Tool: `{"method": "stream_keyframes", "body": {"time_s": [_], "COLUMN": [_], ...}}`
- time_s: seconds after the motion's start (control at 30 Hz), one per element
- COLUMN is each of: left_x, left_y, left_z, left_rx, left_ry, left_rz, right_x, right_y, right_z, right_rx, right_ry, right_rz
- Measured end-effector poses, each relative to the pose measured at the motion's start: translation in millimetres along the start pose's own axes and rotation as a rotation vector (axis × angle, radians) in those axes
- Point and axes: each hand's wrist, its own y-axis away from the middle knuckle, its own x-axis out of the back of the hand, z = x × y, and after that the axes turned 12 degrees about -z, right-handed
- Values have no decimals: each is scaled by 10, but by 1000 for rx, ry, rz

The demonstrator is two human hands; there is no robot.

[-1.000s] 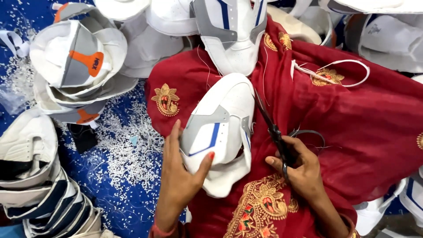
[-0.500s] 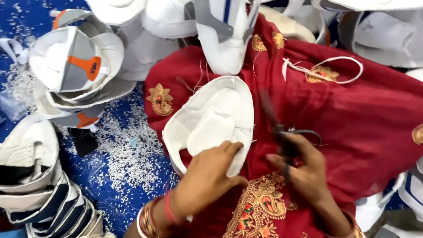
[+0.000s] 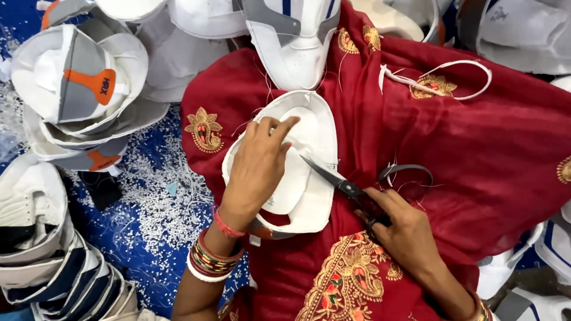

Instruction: The person trims excess material and loose threads from shoe upper components using scissors.

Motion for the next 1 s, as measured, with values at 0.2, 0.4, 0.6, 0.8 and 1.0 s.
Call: {"method": "stream_keyframes", "body": {"time_s": [0.2, 0.4, 0.6, 0.8, 1.0], "left_x": [-162, -47, -68, -113, -57], "left_y": [-5, -9, 35, -2, -14], "left_z": [-135, -81, -12, -89, -78], "left_rx": [-73, -64, -133, -90, -115], "left_ry": [-72, 19, 13, -74, 17], "left_rz": [16, 96, -62, -61, 0], "right_x": [-12, 64, 54, 95, 102], "right_y": [-8, -41, -26, -46, -88], "right_z": [43, -48, -17, -67, -27], "right_rx": [8, -28, -78, -17, -37], "right_ry": [89, 124, 168, 201, 289], "right_rz": [-52, -77, -107, -101, -152]}}
